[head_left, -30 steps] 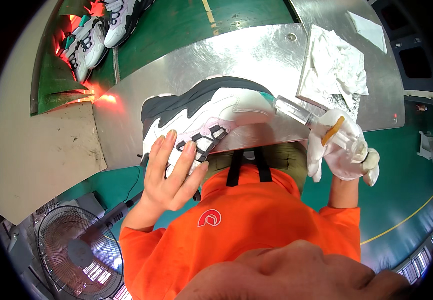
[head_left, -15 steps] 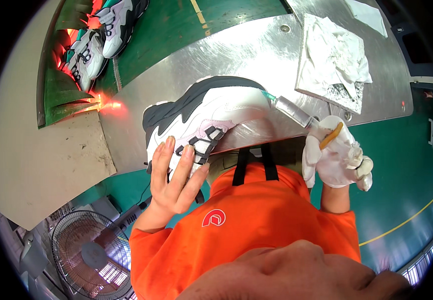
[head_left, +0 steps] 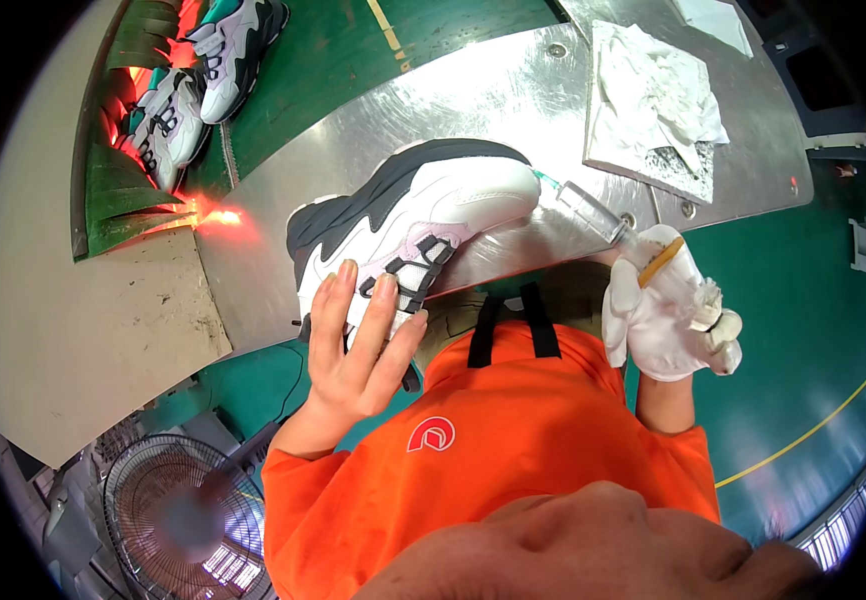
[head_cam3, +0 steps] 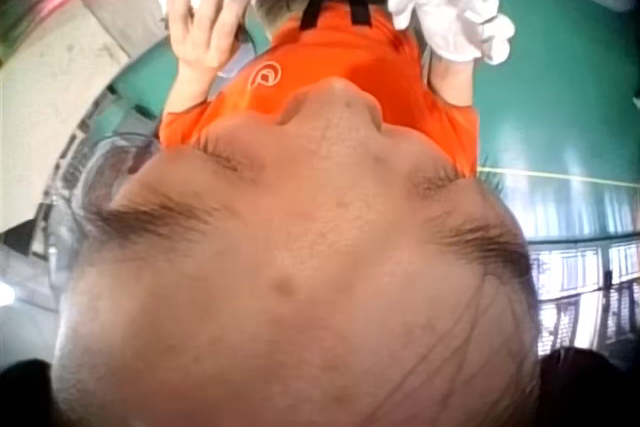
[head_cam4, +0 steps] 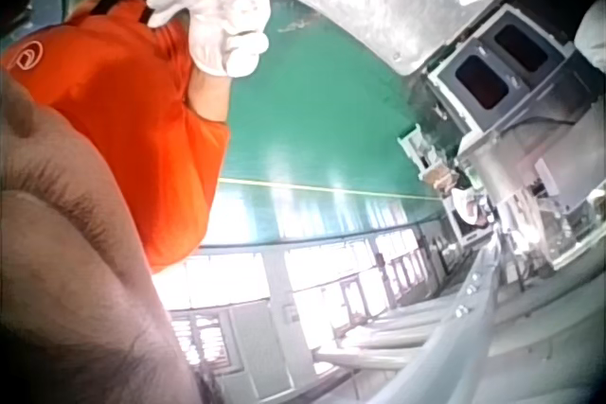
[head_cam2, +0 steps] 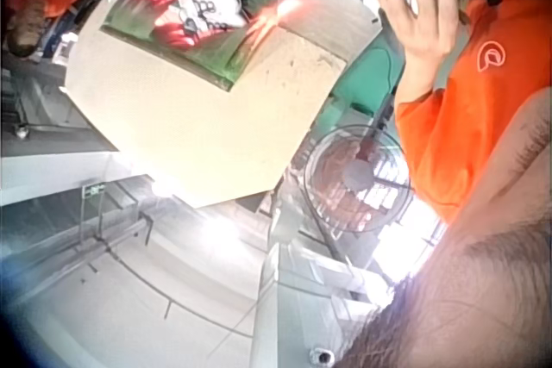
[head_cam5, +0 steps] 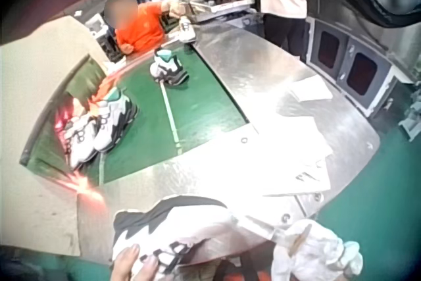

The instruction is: The person applies glue to the sole of a white and teal sneaker using a syringe. They repeatedly pick up sneakers from a conveyor belt, apply glue to the bottom, and place them back on the belt.

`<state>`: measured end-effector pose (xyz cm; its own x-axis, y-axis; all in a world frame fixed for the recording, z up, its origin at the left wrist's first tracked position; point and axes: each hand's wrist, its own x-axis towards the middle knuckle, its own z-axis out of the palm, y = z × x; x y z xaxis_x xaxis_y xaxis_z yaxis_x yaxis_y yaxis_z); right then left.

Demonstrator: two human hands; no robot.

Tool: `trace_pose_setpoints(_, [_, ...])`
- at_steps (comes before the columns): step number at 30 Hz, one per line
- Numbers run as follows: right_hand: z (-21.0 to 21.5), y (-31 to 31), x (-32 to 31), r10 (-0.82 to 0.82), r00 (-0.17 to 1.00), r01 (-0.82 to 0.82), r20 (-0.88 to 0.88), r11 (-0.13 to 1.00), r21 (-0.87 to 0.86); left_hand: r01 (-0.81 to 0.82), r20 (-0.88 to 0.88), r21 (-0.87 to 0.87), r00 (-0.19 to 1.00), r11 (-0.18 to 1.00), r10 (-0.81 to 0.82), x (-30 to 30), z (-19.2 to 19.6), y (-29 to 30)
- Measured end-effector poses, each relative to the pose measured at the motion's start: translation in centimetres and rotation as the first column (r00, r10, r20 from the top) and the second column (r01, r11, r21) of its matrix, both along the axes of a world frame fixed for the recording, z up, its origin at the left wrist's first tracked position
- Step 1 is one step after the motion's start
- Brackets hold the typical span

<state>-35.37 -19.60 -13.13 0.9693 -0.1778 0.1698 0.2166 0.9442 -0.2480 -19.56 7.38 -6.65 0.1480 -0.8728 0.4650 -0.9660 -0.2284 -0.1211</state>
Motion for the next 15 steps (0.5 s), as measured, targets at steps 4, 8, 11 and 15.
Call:
trace_pose_setpoints(4, [0.4,0.5,-0.2,-0.030,0.999,0.029,0.028,0.999,0.014,-0.001,0.011,-0.009,1.000,1.000,0.001,-0.1,-0.2,0.1])
trace_pose_setpoints(8, [0.9,0.8,-0.3,-0.046,0.999,0.046,0.017,0.999,0.004,-0.006,0.008,-0.011,1.000,1.000,0.006,-0.2,-0.2,0.1])
trace_pose_setpoints(11, [1.3,0.9,-0.3,-0.070,0.998,0.069,-0.010,0.997,-0.036,-0.002,0.008,-0.019,1.000,1.000,0.002,-0.2,-0.2,0.1])
trace_pose_setpoints(15, [2.5,0.9,-0.3,-0.075,0.995,0.068,-0.061,0.992,-0.108,-0.002,0.006,-0.024,1.000,1.000,0.002,-0.3,0.2,-0.3])
